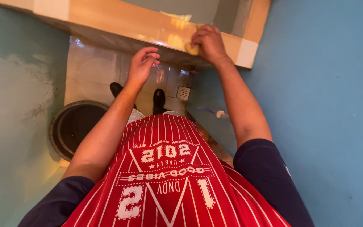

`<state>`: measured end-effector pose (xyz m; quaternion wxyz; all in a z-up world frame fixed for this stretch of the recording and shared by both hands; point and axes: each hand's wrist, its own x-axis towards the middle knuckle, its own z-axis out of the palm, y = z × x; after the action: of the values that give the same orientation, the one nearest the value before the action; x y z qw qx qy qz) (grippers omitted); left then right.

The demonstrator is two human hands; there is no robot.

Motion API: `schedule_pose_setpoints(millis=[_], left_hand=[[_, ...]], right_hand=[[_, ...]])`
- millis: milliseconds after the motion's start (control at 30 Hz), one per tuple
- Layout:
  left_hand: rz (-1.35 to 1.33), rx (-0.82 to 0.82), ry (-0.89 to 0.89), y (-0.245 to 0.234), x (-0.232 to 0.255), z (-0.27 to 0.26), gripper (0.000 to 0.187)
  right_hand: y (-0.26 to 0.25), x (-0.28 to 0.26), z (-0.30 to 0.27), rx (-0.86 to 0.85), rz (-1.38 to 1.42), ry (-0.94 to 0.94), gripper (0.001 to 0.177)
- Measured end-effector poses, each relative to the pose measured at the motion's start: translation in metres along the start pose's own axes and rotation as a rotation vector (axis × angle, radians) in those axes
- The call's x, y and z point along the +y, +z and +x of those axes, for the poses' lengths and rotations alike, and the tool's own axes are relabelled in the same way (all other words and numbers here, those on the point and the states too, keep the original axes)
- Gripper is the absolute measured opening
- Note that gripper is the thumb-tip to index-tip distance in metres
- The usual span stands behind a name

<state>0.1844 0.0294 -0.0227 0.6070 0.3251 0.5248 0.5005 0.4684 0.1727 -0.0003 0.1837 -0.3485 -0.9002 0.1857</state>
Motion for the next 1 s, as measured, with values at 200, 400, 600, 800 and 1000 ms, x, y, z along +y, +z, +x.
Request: schedule_pose_setpoints(millis=[200, 400, 600, 800, 1000], left_hand=[[0.028, -0.092, -0.003, 0.029, 0.009, 0.011, 0.025], [0.033, -0.123, -0.02, 0.026, 0.01, 0.016, 0.025], [0.034, -0.095, -0.015, -0.006, 0.003, 0.015, 0.025], [0.054, -0.017, -0.033, -0.065, 0.016, 0.007, 0.025], [0.034, 0.106, 0.01, -0.137, 0.051, -0.005, 0.025]], right_hand=[[-0.042, 0.027, -0.077, 0.022, -0.106, 0.28, 0.026], [-0.059, 0.025, -0.089, 0.204, -0.234, 0.603, 0.035], [-0.005, 0.006, -0.051, 0.305, -0.284, 0.771, 0.04], [0.046, -0.045, 0.027, 0.353, -0.194, 0.687, 0.035], [0.11, -0.125, 0.136, 0.29, -0.038, 0.529, 0.024]])
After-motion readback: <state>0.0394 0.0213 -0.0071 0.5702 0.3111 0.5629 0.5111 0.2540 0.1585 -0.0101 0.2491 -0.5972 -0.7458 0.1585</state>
